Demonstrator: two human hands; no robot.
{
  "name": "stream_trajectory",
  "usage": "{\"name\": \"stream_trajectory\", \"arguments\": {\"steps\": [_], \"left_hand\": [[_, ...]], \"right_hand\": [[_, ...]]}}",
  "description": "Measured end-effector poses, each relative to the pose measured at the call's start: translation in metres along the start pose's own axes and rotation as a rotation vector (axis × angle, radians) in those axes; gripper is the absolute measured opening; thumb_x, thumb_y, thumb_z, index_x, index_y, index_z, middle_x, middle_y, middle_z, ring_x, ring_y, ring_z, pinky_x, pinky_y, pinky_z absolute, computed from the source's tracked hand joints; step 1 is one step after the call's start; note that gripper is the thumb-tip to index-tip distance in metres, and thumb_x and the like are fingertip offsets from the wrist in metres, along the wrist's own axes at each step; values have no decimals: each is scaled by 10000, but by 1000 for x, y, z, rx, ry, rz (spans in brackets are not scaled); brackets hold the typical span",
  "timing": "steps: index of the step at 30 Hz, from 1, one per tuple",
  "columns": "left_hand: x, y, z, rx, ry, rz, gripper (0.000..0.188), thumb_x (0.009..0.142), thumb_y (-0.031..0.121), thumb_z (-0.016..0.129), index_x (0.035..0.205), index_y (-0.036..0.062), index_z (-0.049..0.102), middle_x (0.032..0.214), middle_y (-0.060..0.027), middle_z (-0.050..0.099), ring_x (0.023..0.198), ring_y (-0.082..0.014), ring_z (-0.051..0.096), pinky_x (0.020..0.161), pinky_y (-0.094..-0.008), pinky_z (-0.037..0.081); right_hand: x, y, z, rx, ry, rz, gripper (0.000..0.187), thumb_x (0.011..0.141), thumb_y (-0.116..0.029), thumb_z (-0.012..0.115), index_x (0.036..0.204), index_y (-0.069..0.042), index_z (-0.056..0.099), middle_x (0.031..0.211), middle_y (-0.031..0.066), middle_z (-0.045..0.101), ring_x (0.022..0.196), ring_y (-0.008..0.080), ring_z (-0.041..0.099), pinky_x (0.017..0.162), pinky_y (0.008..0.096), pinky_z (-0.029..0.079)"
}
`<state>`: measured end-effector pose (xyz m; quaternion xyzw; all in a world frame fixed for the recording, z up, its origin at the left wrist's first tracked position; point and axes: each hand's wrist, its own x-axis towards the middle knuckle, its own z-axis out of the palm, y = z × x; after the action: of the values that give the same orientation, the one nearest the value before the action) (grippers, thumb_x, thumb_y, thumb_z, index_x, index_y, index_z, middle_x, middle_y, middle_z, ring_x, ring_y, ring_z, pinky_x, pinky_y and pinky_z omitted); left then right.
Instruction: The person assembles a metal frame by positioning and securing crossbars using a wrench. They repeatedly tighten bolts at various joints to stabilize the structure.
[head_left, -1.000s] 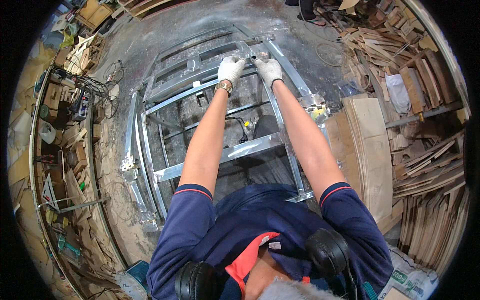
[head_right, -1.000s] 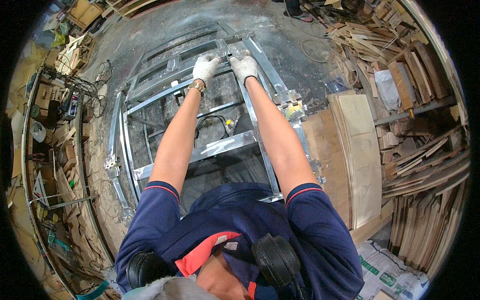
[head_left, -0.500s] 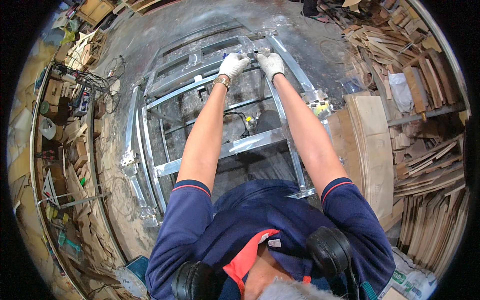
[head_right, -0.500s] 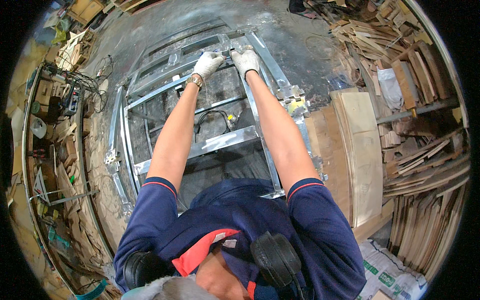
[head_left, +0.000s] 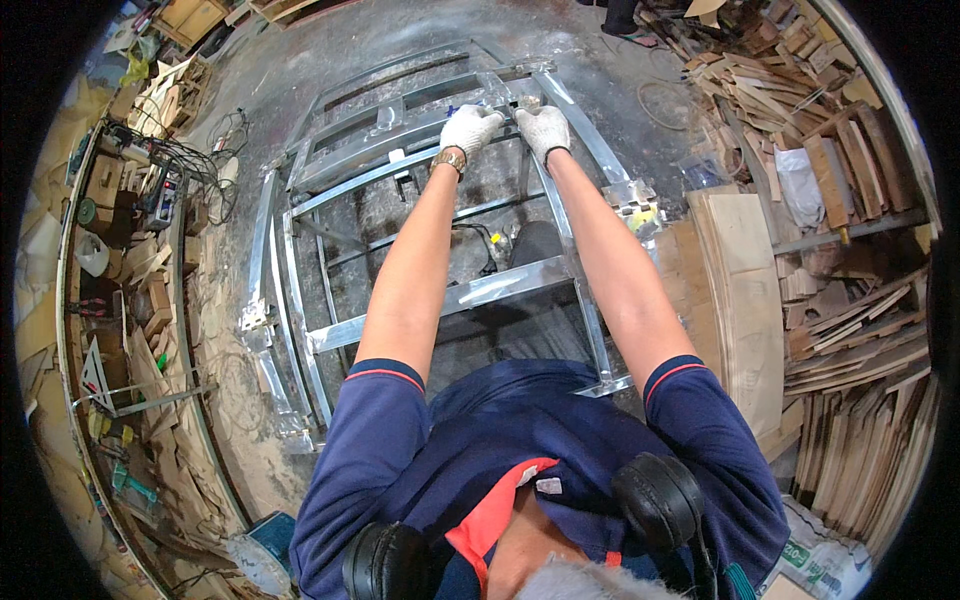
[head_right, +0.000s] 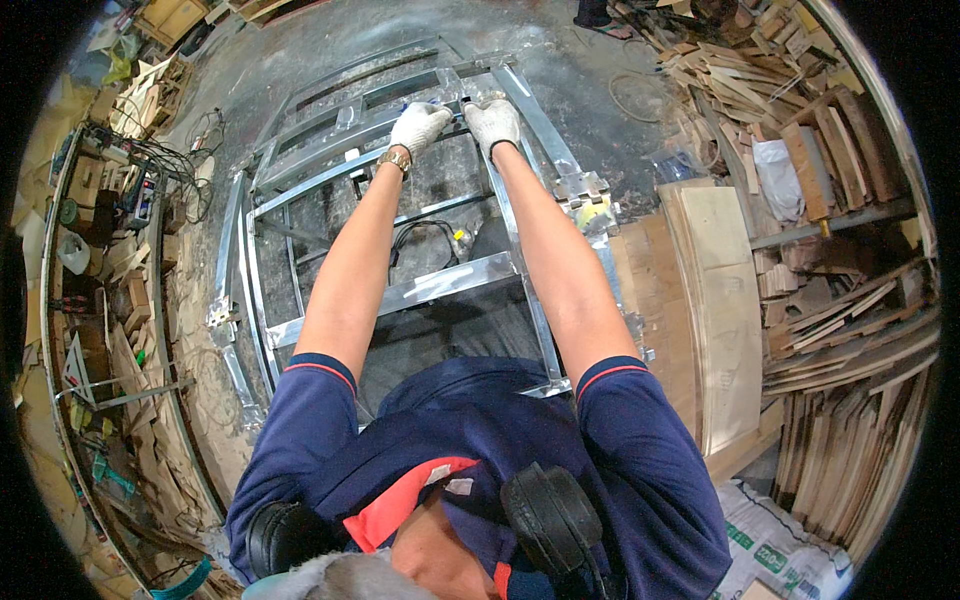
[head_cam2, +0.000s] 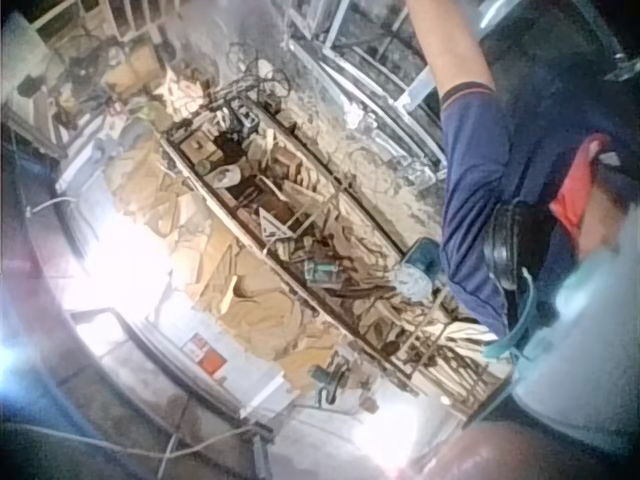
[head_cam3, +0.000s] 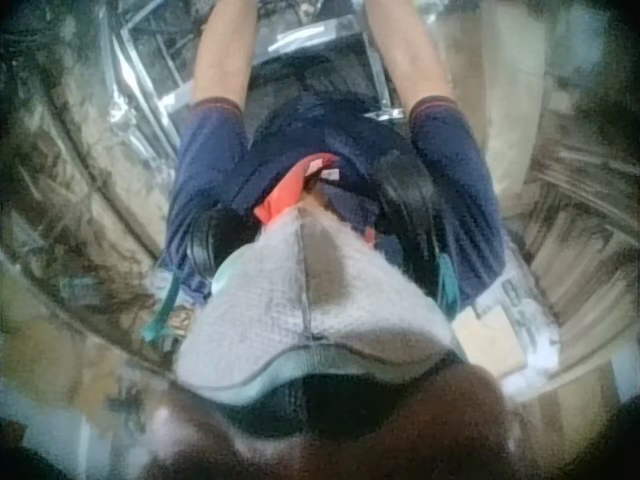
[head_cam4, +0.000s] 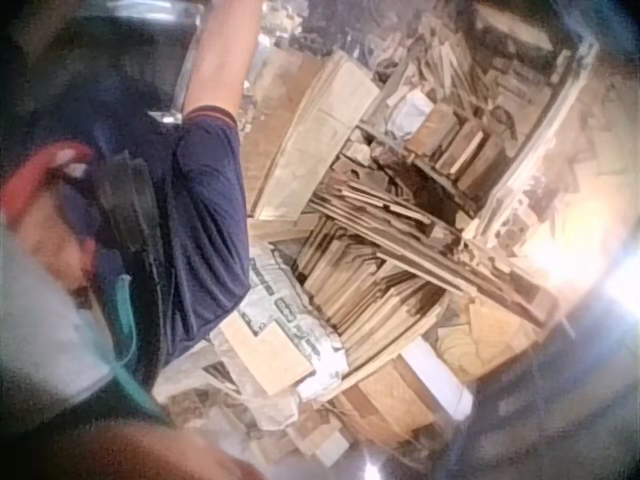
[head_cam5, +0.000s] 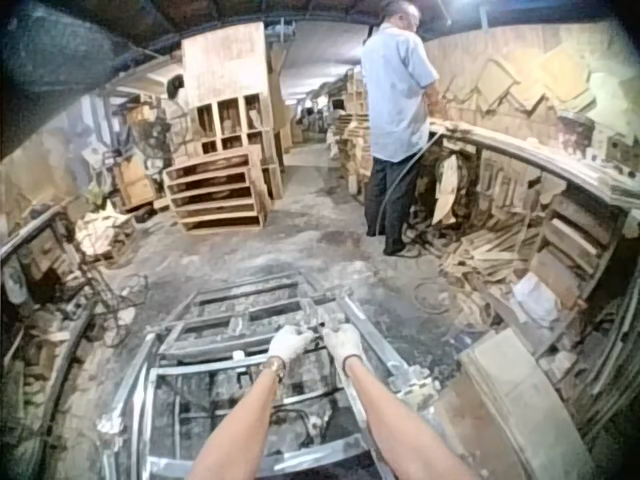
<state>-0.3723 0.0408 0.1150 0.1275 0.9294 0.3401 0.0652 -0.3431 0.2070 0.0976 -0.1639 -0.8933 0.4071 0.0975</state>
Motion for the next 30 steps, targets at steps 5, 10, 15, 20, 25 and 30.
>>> {"name": "stream_trajectory", "arguments": {"steps": [5, 10, 15, 20, 25, 30], "left_hand": [[0, -6, -1, -50, -73, 53, 422, 836, 450, 592, 944, 79, 760, 879, -180, 726, 846, -312, 703, 788, -399, 520], [1, -5, 2, -30, -44, 9, 406, 838, 416, 575, 960, 74, 755, 907, -196, 725, 872, -329, 703, 799, -409, 522], [5, -11, 9, -172, 205, 98, 409, 876, 356, 530, 983, 24, 743, 917, -218, 716, 866, -334, 701, 799, -426, 526], [-10, -30, -8, -508, 403, 81, 305, 856, 193, 530, 1051, 102, 746, 1001, -172, 714, 871, -321, 686, 829, -390, 532], [-31, -70, -57, 34, 727, 161, 359, 873, 245, 499, 1167, 149, 681, 1062, -171, 705, 978, -382, 657, 868, -466, 514], [-65, -110, -83, 44, 775, 19, 330, 904, 149, 537, 1212, 88, 641, 1015, -229, 689, 985, -432, 640, 885, -493, 507]], "right_hand": [[2, 2, 4, 31, 28, 57, 510, 782, -496, 683, 849, 5, 759, 911, 270, 713, 925, 405, 699, 854, 475, 533], [0, 3, 3, 37, 23, -5, 517, 793, -500, 675, 865, 5, 760, 923, 273, 711, 951, 402, 694, 862, 473, 530], [3, 3, 3, -43, 0, -4, 564, 807, -541, 636, 878, 5, 761, 946, 281, 706, 991, 404, 684, 881, 466, 524], [9, 12, 11, -17, 42, 24, 506, 797, -482, 660, 885, 6, 761, 914, 268, 713, 941, 402, 694, 862, 459, 520], [3, 2, 2, 66, 12, -58, 411, 788, -430, 672, 843, -33, 762, 892, 252, 716, 912, 419, 689, 850, 460, 515], [-47, -51, -6, 302, 294, -340, 339, 838, -347, 743, 845, -9, 721, 774, 159, 714, 713, 243, 691, 697, 421, 532]]}}
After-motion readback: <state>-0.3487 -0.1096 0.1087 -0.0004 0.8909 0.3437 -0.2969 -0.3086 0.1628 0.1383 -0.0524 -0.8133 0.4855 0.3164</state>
